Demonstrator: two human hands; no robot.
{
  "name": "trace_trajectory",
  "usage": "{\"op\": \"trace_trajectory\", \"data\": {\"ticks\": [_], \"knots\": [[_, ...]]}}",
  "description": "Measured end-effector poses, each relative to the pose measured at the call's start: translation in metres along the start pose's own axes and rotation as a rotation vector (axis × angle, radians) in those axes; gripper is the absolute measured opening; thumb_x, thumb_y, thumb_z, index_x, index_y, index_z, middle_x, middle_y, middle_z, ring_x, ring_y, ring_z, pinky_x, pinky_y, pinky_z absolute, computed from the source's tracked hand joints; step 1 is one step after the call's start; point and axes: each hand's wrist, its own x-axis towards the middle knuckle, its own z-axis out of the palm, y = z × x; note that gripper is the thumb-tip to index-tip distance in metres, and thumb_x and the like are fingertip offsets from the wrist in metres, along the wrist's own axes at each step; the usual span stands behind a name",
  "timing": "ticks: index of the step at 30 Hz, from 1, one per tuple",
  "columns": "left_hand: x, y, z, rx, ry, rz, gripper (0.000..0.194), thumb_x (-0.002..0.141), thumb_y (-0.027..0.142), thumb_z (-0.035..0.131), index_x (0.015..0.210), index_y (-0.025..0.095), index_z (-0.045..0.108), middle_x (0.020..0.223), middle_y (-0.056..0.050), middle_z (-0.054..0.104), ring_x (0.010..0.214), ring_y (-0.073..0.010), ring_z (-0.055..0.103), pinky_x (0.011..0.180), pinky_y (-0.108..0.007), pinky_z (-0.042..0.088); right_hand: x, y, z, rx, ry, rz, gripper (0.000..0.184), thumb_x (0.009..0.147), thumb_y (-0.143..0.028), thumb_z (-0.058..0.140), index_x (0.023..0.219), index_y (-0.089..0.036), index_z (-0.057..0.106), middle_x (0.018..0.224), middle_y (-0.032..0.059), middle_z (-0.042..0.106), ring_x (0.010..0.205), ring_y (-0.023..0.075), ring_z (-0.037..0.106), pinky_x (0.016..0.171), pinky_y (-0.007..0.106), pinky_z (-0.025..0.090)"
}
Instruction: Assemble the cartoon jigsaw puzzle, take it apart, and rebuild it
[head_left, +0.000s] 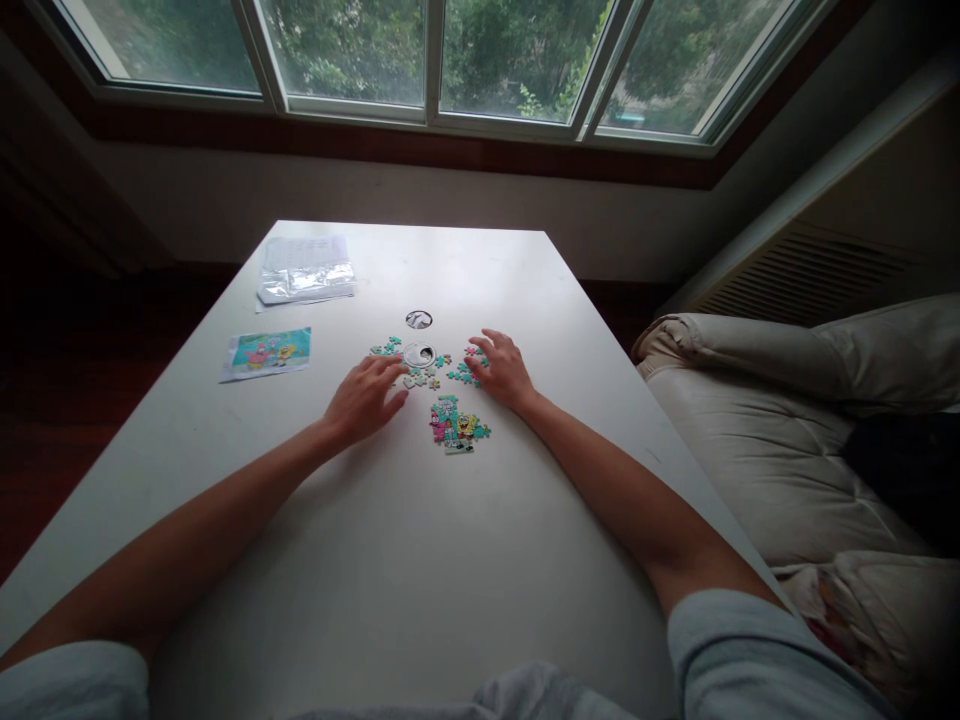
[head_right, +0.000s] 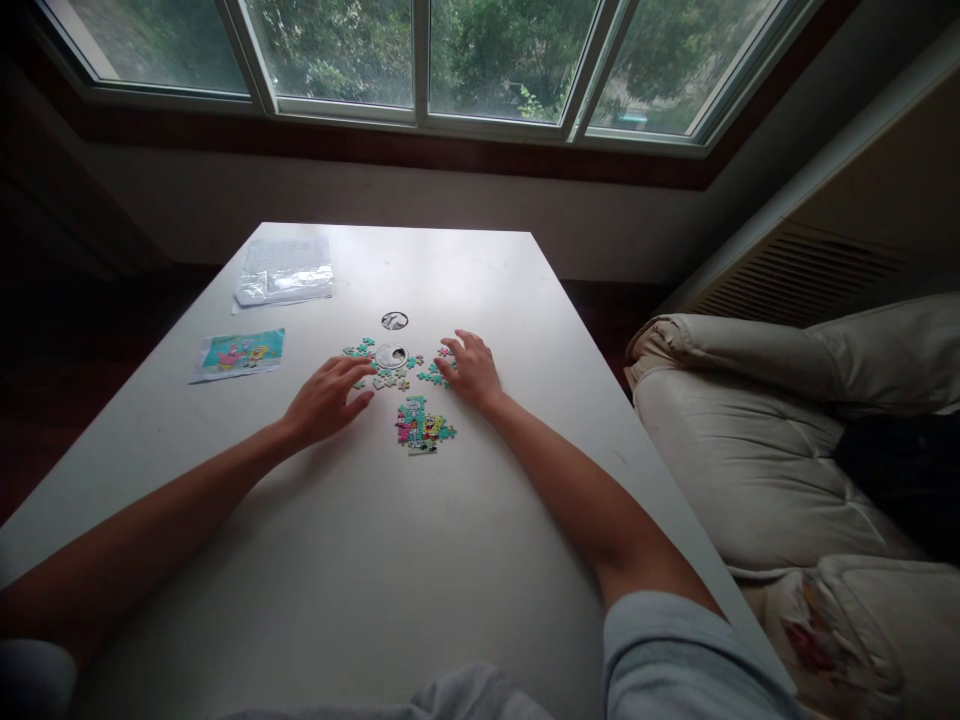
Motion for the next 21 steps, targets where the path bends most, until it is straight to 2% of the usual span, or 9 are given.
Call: {"op": "trace_trajectory", "data": {"ticks": [4, 6, 9, 13, 21], "knots": [[-0.008, -0.032, 0.004, 0.088, -0.079, -0.138, 0.071, 0.095, 0.059, 0.051, 0.154, 0.021, 0.039, 0.161, -0.014, 0.037, 0.149, -0.0343, 0.031, 0.121, -0.053, 0.030, -0.001, -0.001, 0.004, -0.078, -0.205, 0.000, 0.068, 0.102, -0.064, 0.032, 0.153, -0.021, 0.045, 0.164, 0.0140, 0.033, 0.152, 0.0327, 0.030, 0.123, 0.051, 0.028], [-0.016, -0.041, 0.006, 0.107, -0.127, -0.154, 0.081, 0.095, 0.065, 0.047, 0.161, 0.022, 0.027, 0.167, -0.014, 0.025, 0.154, -0.0338, 0.021, 0.124, -0.052, 0.023, 0.000, -0.003, 0.003, -0.097, -0.274, -0.025, 0.076, 0.099, -0.070, 0.031, 0.158, -0.023, 0.038, 0.167, 0.0132, 0.027, 0.154, 0.0327, 0.026, 0.125, 0.051, 0.024], [-0.022, -0.047, 0.011, 0.121, -0.167, -0.169, 0.088, 0.095, 0.070, 0.041, 0.164, 0.021, 0.017, 0.171, -0.014, 0.015, 0.157, -0.0339, 0.013, 0.126, -0.052, 0.016, 0.000, -0.006, 0.001, -0.114, -0.341, -0.072, 0.084, 0.095, -0.077, 0.031, 0.161, -0.024, 0.032, 0.170, 0.0115, 0.021, 0.157, 0.0320, 0.019, 0.127, 0.051, 0.019], [-0.013, -0.053, 0.020, 0.097, -0.168, -0.134, 0.092, 0.094, 0.073, 0.040, 0.165, 0.020, 0.013, 0.171, -0.014, 0.011, 0.158, -0.0336, 0.009, 0.127, -0.052, 0.012, 0.000, -0.005, 0.001, -0.089, -0.365, -0.121, 0.090, 0.092, -0.081, 0.033, 0.162, -0.024, 0.030, 0.170, 0.0111, 0.018, 0.158, 0.0319, 0.015, 0.129, 0.051, 0.015], [0.020, -0.057, 0.035, 0.051, -0.158, -0.074, 0.097, 0.091, 0.077, 0.043, 0.165, 0.020, 0.014, 0.171, -0.015, 0.012, 0.158, -0.0340, 0.011, 0.127, -0.051, 0.013, 0.006, 0.002, 0.014, 0.006, -0.311, -0.154, 0.085, 0.091, -0.078, 0.046, 0.158, -0.028, 0.037, 0.169, 0.0080, 0.025, 0.157, 0.0331, 0.019, 0.129, 0.053, 0.017]]}}
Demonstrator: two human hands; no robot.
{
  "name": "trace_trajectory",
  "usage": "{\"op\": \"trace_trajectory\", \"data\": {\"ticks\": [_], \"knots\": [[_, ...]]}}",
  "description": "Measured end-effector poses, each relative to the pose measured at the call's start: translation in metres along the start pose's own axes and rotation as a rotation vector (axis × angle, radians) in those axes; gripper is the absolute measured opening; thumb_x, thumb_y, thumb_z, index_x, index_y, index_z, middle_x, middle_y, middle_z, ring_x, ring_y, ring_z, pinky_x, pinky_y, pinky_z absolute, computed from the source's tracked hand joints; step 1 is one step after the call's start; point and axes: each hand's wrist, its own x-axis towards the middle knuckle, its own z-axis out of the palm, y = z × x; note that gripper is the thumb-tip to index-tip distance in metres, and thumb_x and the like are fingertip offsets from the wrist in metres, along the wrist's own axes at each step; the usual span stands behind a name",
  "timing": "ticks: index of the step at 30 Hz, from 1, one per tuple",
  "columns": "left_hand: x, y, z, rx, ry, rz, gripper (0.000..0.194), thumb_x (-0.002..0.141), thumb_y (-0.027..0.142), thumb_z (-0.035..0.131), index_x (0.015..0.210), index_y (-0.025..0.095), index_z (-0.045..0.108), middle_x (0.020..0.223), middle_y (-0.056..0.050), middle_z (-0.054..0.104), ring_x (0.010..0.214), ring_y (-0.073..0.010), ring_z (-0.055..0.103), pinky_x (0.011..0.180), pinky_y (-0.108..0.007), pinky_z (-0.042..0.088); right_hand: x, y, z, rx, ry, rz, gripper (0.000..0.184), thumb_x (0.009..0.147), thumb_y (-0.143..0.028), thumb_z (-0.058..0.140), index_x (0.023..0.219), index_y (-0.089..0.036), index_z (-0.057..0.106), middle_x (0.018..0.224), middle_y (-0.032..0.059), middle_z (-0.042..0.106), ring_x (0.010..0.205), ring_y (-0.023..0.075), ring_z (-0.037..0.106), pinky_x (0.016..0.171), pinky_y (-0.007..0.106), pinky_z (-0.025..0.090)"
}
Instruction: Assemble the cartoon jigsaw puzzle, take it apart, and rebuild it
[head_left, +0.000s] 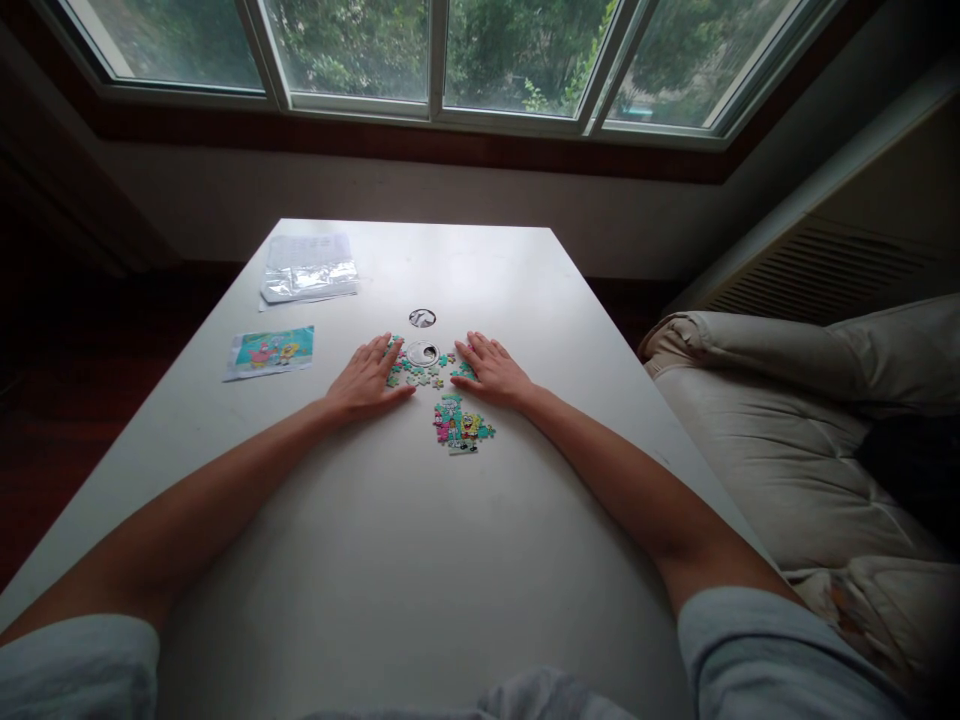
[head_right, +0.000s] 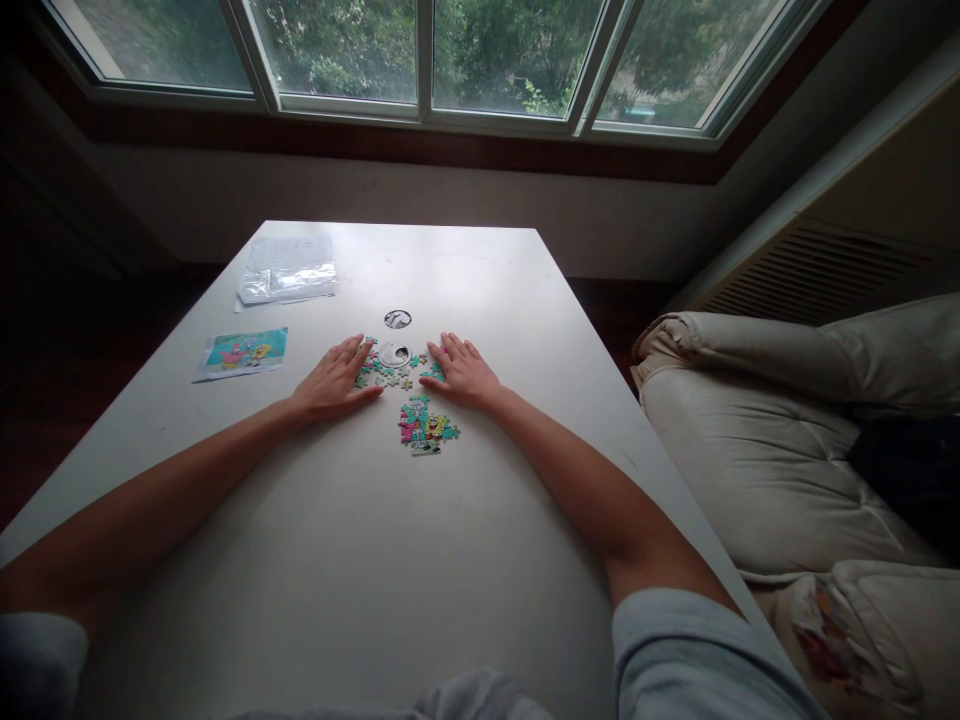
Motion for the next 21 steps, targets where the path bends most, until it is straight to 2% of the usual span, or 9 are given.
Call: {"op": "trace_trajectory", "data": {"ticks": [5, 10, 15, 21], "knots": [[0.019, 0.003, 0.001, 0.003, -0.005, 0.011, 0.097, 0.092, 0.077, 0.041, 0.164, 0.018, 0.017, 0.170, -0.016, 0.016, 0.158, -0.0332, 0.011, 0.127, -0.049, 0.013, 0.006, 0.002, 0.002, 0.011, 0.005, 0.002, 0.078, 0.094, -0.074, 0.043, 0.157, -0.030, 0.038, 0.168, 0.0063, 0.027, 0.157, 0.0312, 0.020, 0.129, 0.051, 0.017], [0.034, 0.007, 0.001, -0.004, 0.007, 0.011, 0.085, 0.097, 0.071, 0.036, 0.161, 0.015, 0.027, 0.167, -0.017, 0.026, 0.156, -0.0330, 0.019, 0.126, -0.050, 0.015, 0.007, 0.002, 0.002, -0.007, 0.021, 0.002, 0.072, 0.098, -0.070, 0.040, 0.157, -0.029, 0.039, 0.168, 0.0070, 0.027, 0.157, 0.0301, 0.022, 0.129, 0.051, 0.017], [0.035, 0.007, -0.002, -0.066, 0.090, 0.071, 0.065, 0.103, 0.058, 0.032, 0.148, 0.014, 0.050, 0.154, -0.016, 0.046, 0.143, -0.0283, 0.039, 0.122, -0.045, 0.029, 0.005, 0.001, -0.001, -0.001, 0.020, -0.039, 0.065, 0.101, -0.062, 0.042, 0.155, -0.026, 0.044, 0.166, 0.0096, 0.031, 0.155, 0.0305, 0.026, 0.127, 0.054, 0.022], [0.029, 0.003, -0.009, -0.207, 0.159, 0.064, 0.049, 0.105, 0.045, 0.033, 0.125, 0.019, 0.069, 0.130, -0.010, 0.064, 0.121, -0.0240, 0.055, 0.110, -0.042, 0.043, 0.000, -0.002, -0.009, 0.053, 0.047, -0.119, 0.054, 0.102, -0.050, 0.048, 0.149, -0.024, 0.052, 0.160, 0.0100, 0.043, 0.150, 0.0281, 0.038, 0.125, 0.049, 0.032]]}}
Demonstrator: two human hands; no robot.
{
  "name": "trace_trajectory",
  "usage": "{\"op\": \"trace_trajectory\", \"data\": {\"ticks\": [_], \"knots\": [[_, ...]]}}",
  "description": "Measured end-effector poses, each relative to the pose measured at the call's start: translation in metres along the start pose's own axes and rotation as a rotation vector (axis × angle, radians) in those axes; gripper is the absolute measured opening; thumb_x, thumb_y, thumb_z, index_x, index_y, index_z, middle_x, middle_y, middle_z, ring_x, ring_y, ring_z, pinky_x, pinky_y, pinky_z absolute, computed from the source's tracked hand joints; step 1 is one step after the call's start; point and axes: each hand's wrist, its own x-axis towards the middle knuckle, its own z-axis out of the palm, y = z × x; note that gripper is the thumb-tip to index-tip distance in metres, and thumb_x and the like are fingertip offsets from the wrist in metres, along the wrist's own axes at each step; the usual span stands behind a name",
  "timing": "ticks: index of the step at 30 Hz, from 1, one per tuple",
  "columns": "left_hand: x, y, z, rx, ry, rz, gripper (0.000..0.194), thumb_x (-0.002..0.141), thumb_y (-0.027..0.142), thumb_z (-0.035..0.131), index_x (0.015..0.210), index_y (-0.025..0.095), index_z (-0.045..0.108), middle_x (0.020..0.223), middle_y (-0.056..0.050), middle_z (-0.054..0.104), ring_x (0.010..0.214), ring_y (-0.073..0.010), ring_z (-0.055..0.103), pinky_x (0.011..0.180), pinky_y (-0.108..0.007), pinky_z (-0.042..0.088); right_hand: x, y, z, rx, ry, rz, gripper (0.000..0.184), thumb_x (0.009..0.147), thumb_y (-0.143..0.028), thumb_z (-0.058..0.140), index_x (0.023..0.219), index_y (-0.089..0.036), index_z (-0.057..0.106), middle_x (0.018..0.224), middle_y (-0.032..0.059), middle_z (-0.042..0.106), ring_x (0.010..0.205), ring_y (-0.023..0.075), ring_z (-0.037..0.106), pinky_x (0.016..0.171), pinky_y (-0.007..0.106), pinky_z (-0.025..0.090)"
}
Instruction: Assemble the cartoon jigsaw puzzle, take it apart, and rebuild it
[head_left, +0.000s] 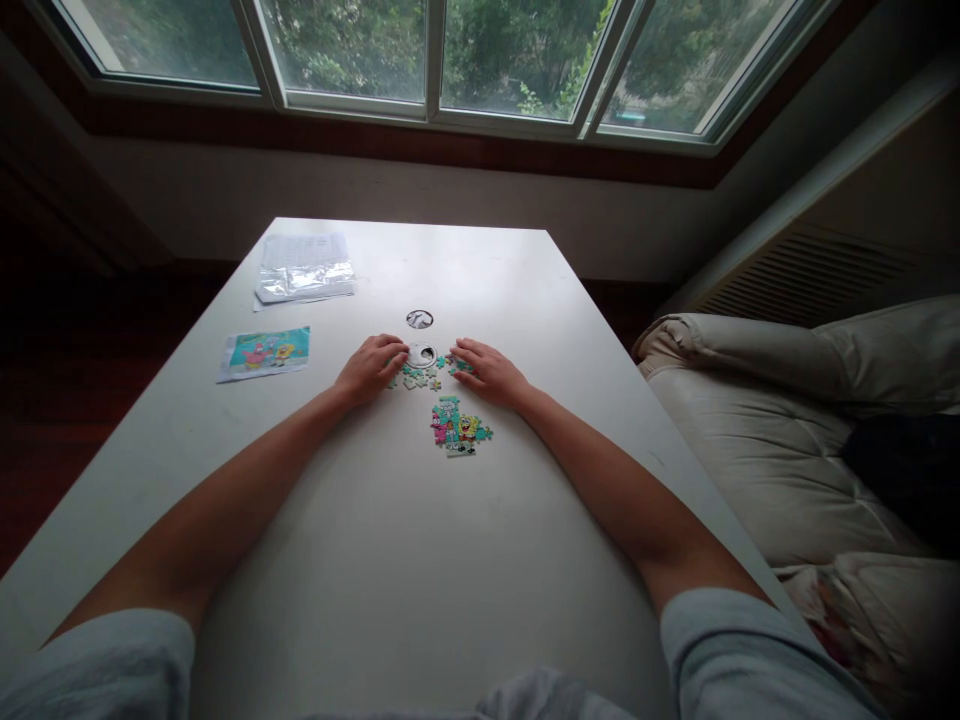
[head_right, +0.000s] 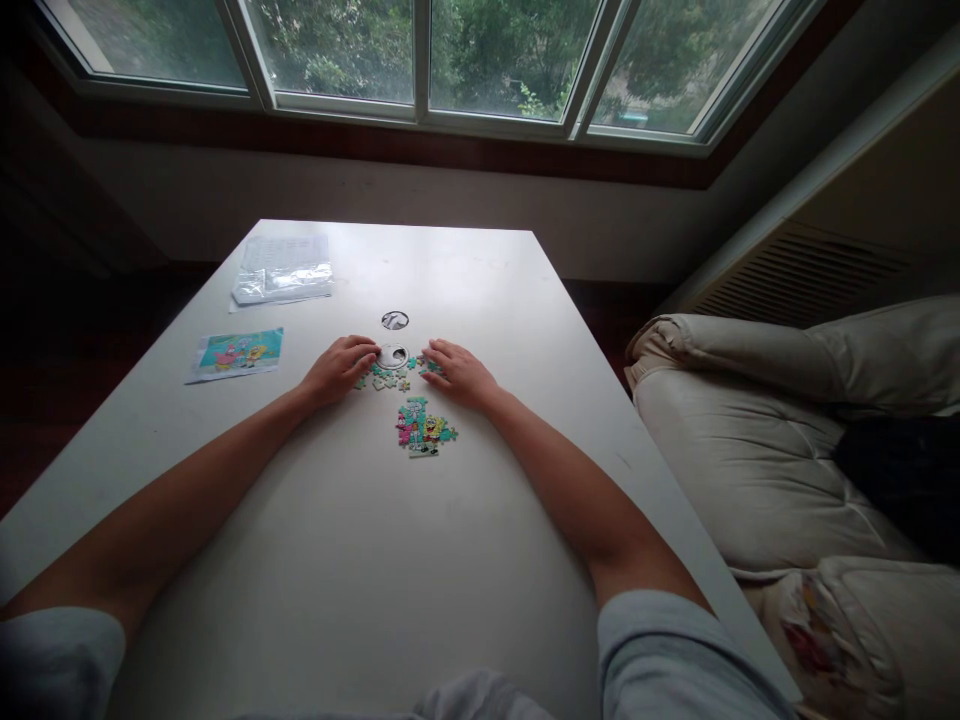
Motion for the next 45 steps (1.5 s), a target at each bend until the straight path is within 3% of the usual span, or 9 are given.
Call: {"op": "trace_trajectory", "data": {"ticks": [8, 12, 16, 22, 30, 37, 45], "knots": [[-0.007, -0.004, -0.029, 0.041, -0.007, 0.032, 0.033, 0.098, 0.034, 0.046, 0.108, 0.022, 0.076, 0.114, -0.008, 0.071, 0.105, -0.0247, 0.060, 0.093, -0.040, 0.048, -0.006, 0.000, -0.004, 0.115, 0.070, 0.008, 0.048, 0.099, -0.043, 0.055, 0.144, -0.026, 0.057, 0.152, 0.0071, 0.054, 0.144, 0.0251, 0.046, 0.120, 0.046, 0.040], [-0.008, -0.001, -0.049, 0.075, -0.210, 0.249, 0.031, 0.099, 0.030, 0.048, 0.105, 0.029, 0.078, 0.099, -0.005, 0.073, 0.091, -0.0213, 0.061, 0.084, -0.036, 0.047, -0.008, 0.002, -0.004, 0.132, 0.092, 0.006, 0.047, 0.099, -0.043, 0.055, 0.142, -0.025, 0.059, 0.149, 0.0073, 0.057, 0.143, 0.0239, 0.049, 0.120, 0.043, 0.041], [-0.010, 0.008, -0.059, 0.029, -0.286, 0.344, 0.026, 0.097, 0.036, 0.055, 0.109, 0.035, 0.078, 0.102, -0.006, 0.070, 0.094, -0.0208, 0.060, 0.085, -0.034, 0.046, -0.009, 0.003, -0.005, 0.129, 0.085, 0.014, 0.046, 0.098, -0.042, 0.056, 0.141, -0.026, 0.060, 0.149, 0.0070, 0.056, 0.141, 0.0241, 0.050, 0.118, 0.043, 0.042], [-0.011, 0.015, -0.057, 0.031, -0.332, 0.347, 0.025, 0.094, 0.042, 0.058, 0.104, 0.031, 0.078, 0.100, -0.008, 0.065, 0.095, -0.0219, 0.058, 0.088, -0.034, 0.045, -0.010, 0.002, -0.006, 0.128, 0.084, 0.005, 0.045, 0.098, -0.040, 0.057, 0.140, -0.027, 0.060, 0.149, 0.0080, 0.057, 0.141, 0.0251, 0.051, 0.117, 0.045, 0.044], [-0.012, 0.018, -0.053, 0.036, -0.315, 0.355, 0.020, 0.092, 0.037, 0.058, 0.096, 0.026, 0.075, 0.101, -0.007, 0.066, 0.095, -0.0219, 0.057, 0.084, -0.033, 0.044, -0.009, 0.001, -0.007, 0.130, 0.090, 0.000, 0.044, 0.098, -0.039, 0.058, 0.139, -0.026, 0.061, 0.148, 0.0084, 0.057, 0.140, 0.0250, 0.051, 0.117, 0.044, 0.044], [-0.013, 0.029, -0.045, 0.043, -0.322, 0.402, 0.022, 0.095, 0.032, 0.057, 0.109, 0.030, 0.075, 0.104, -0.006, 0.068, 0.095, -0.0218, 0.058, 0.090, -0.036, 0.043, -0.008, 0.000, -0.007, 0.123, 0.079, 0.007, 0.044, 0.098, -0.039, 0.058, 0.140, -0.026, 0.061, 0.149, 0.0084, 0.057, 0.140, 0.0251, 0.051, 0.117, 0.044, 0.044], [-0.013, 0.029, -0.042, 0.004, -0.304, 0.433, 0.019, 0.094, 0.028, 0.059, 0.104, 0.029, 0.075, 0.106, -0.005, 0.069, 0.097, -0.0214, 0.058, 0.091, -0.035, 0.042, -0.008, 0.002, -0.005, 0.132, 0.098, -0.017, 0.044, 0.097, -0.039, 0.059, 0.138, -0.025, 0.062, 0.147, 0.0100, 0.058, 0.139, 0.0265, 0.052, 0.116, 0.046, 0.044]]}}
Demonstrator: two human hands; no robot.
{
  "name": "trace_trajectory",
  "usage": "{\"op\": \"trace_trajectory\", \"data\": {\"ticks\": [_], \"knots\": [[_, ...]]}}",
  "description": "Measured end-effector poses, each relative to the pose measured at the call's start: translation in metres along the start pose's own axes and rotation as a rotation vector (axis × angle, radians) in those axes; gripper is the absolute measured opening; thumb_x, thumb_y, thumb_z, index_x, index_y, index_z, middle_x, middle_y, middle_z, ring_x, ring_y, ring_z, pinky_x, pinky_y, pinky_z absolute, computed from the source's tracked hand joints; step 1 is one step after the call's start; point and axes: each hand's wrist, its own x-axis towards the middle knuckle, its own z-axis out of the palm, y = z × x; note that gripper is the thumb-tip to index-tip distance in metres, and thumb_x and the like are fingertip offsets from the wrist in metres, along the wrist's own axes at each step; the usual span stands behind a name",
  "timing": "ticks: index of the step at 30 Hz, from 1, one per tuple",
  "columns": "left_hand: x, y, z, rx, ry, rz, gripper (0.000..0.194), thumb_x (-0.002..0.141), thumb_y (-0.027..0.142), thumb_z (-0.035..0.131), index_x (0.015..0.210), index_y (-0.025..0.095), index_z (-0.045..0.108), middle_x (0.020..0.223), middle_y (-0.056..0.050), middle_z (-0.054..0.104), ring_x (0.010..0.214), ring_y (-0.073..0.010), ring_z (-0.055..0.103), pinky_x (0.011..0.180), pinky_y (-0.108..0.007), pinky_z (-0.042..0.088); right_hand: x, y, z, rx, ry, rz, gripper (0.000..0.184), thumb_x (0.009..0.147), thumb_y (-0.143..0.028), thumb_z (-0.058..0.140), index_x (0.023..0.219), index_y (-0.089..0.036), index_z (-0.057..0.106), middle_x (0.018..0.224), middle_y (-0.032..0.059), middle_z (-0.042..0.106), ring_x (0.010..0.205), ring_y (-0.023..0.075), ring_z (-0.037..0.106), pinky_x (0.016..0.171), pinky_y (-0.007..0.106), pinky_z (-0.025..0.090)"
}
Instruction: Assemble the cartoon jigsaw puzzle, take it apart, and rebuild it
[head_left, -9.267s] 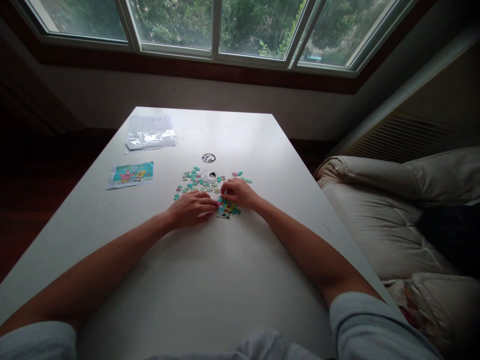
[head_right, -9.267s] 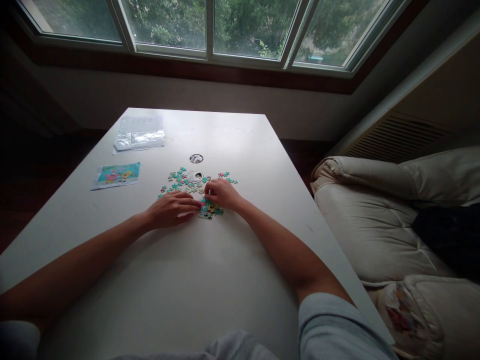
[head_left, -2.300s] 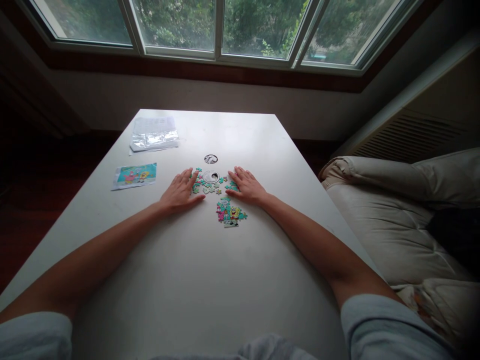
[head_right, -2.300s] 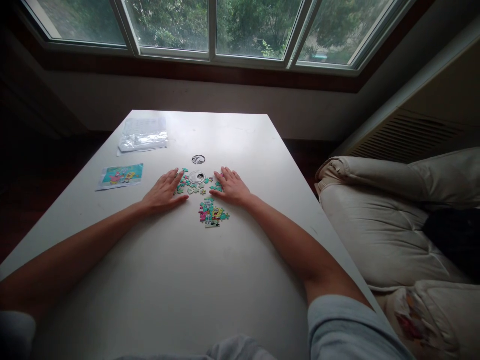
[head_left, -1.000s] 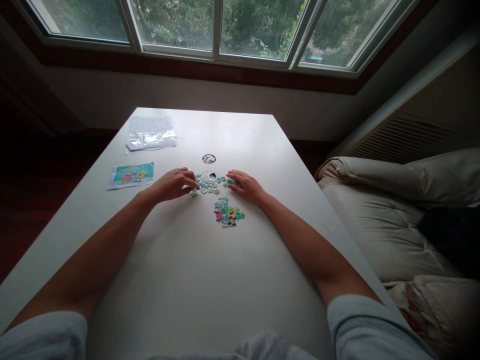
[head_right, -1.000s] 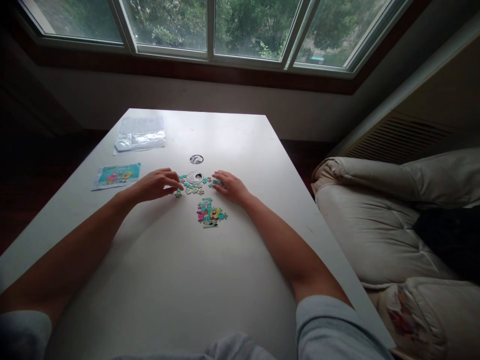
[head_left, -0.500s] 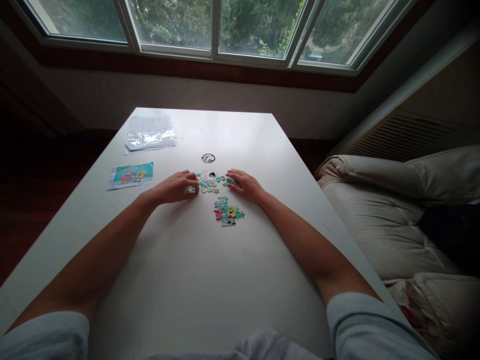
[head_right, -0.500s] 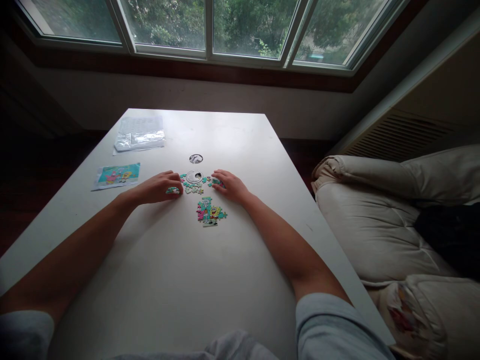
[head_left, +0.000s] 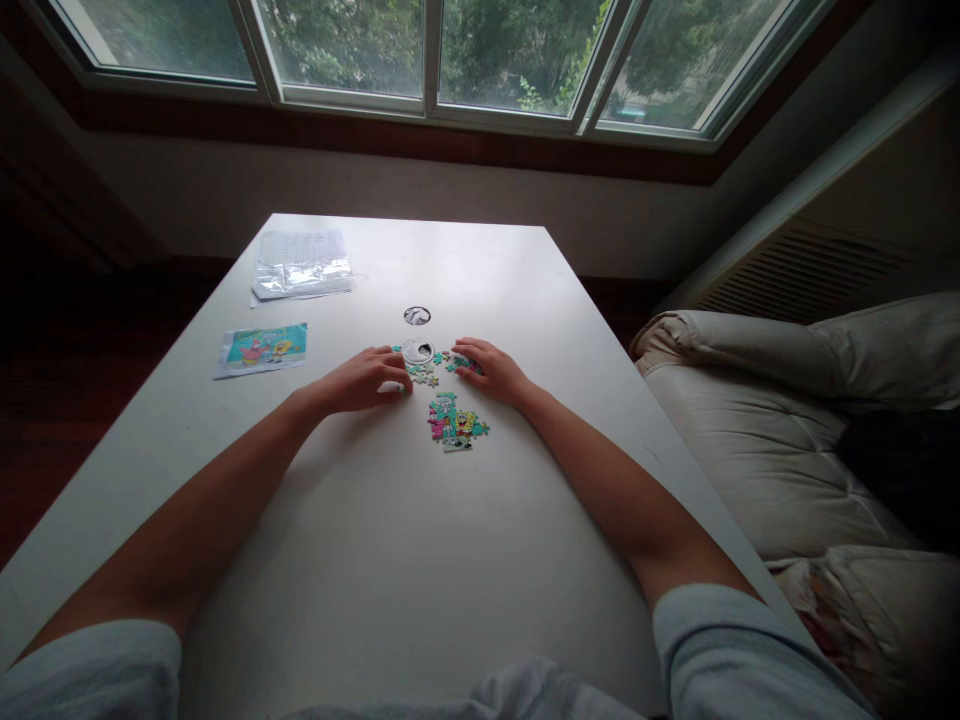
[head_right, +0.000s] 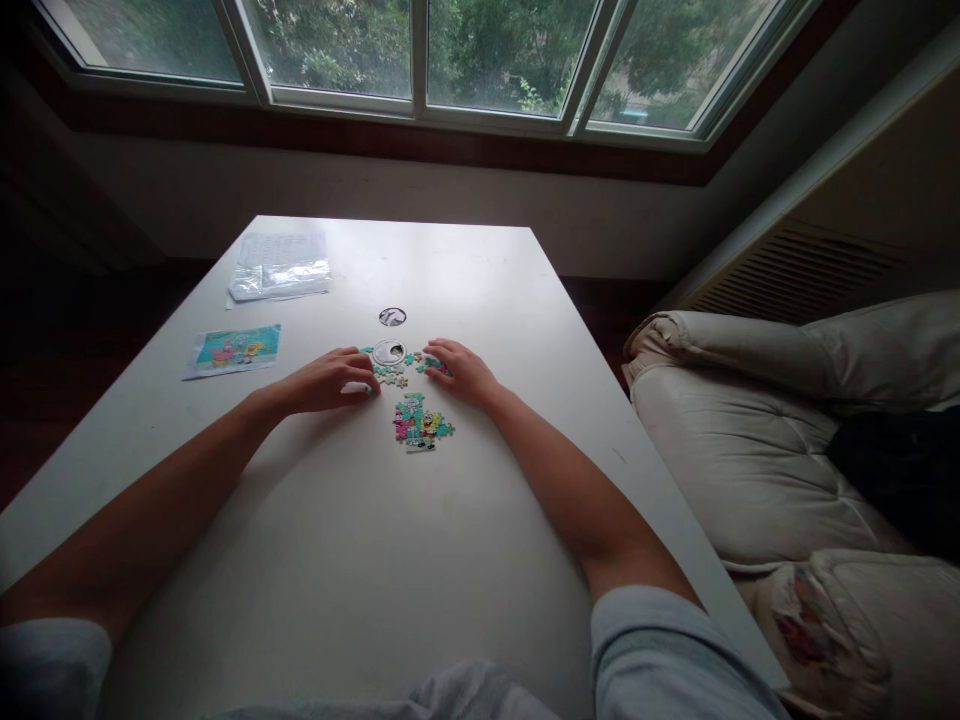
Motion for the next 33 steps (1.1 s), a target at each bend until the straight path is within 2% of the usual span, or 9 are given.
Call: {"op": "trace_trajectory", "data": {"ticks": [5, 9, 11, 14, 20, 25, 30, 33], "knots": [[0.001, 0.002, 0.003, -0.051, 0.031, -0.017, 0.014, 0.092, 0.025, 0.059, 0.096, 0.023, 0.072, 0.100, -0.006, 0.069, 0.093, -0.0200, 0.059, 0.089, -0.033, 0.044, 0.000, 0.001, 0.001, 0.012, 0.012, -0.013, 0.043, 0.097, -0.039, 0.060, 0.138, -0.027, 0.062, 0.146, 0.0084, 0.058, 0.138, 0.0264, 0.052, 0.116, 0.047, 0.045], [0.003, 0.003, 0.006, -0.157, 0.039, -0.062, 0.015, 0.092, 0.021, 0.055, 0.087, 0.020, 0.070, 0.089, -0.004, 0.069, 0.081, -0.0154, 0.061, 0.077, -0.027, 0.045, 0.000, 0.000, 0.000, 0.018, 0.012, -0.016, 0.042, 0.097, -0.039, 0.060, 0.137, -0.026, 0.063, 0.146, 0.0091, 0.058, 0.138, 0.0267, 0.052, 0.116, 0.047, 0.044], [0.004, 0.003, 0.009, -0.205, 0.079, -0.120, 0.017, 0.093, 0.022, 0.055, 0.094, 0.020, 0.072, 0.089, -0.003, 0.069, 0.075, -0.0132, 0.061, 0.071, -0.024, 0.045, 0.000, -0.001, -0.001, 0.010, 0.008, -0.013, 0.043, 0.097, -0.039, 0.060, 0.137, -0.025, 0.063, 0.146, 0.0099, 0.058, 0.138, 0.0271, 0.052, 0.116, 0.047, 0.045], [0.007, 0.004, 0.014, -0.261, 0.200, -0.216, 0.023, 0.093, 0.024, 0.055, 0.106, 0.021, 0.074, 0.091, -0.004, 0.069, 0.070, -0.0115, 0.061, 0.070, -0.024, 0.046, 0.000, 0.000, 0.000, -0.001, 0.008, -0.019, 0.043, 0.097, -0.039, 0.060, 0.137, -0.025, 0.062, 0.146, 0.0100, 0.058, 0.138, 0.0271, 0.052, 0.115, 0.047, 0.045], [0.012, 0.013, 0.019, -0.450, 0.273, -0.336, 0.020, 0.091, 0.028, 0.058, 0.102, 0.020, 0.073, 0.089, -0.004, 0.072, 0.074, -0.0138, 0.068, 0.073, -0.025, 0.051, 0.000, 0.003, 0.002, 0.004, 0.015, -0.027, 0.043, 0.097, -0.039, 0.060, 0.138, -0.026, 0.062, 0.146, 0.0095, 0.058, 0.138, 0.0273, 0.052, 0.115, 0.048, 0.045], [0.019, 0.024, 0.021, -0.448, 0.349, -0.435, 0.014, 0.086, 0.029, 0.064, 0.093, 0.020, 0.072, 0.090, -0.002, 0.076, 0.083, -0.0164, 0.070, 0.080, -0.028, 0.053, 0.000, 0.001, 0.000, 0.000, 0.016, -0.027, 0.043, 0.097, -0.038, 0.059, 0.138, -0.025, 0.062, 0.146, 0.0099, 0.059, 0.138, 0.0272, 0.052, 0.115, 0.049, 0.045], [0.022, 0.027, 0.029, -0.538, 0.395, -0.540, 0.017, 0.082, 0.034, 0.069, 0.090, 0.019, 0.071, 0.087, -0.003, 0.075, 0.079, -0.0172, 0.068, 0.073, -0.028, 0.053, 0.000, 0.000, 0.000, 0.007, 0.014, -0.024, 0.042, 0.096, -0.037, 0.060, 0.137, -0.025, 0.063, 0.146, 0.0101, 0.058, 0.138, 0.0269, 0.052, 0.115, 0.048, 0.045], [0.023, 0.030, 0.033, -0.645, 0.406, -0.558, 0.021, 0.082, 0.034, 0.069, 0.096, 0.019, 0.070, 0.087, -0.004, 0.075, 0.077, -0.0173, 0.070, 0.073, -0.029, 0.055, -0.001, 0.002, 0.001, 0.002, 0.025, -0.031, 0.042, 0.096, -0.038, 0.060, 0.136, -0.024, 0.063, 0.145, 0.0110, 0.059, 0.138, 0.0272, 0.052, 0.116, 0.048, 0.044]]}}
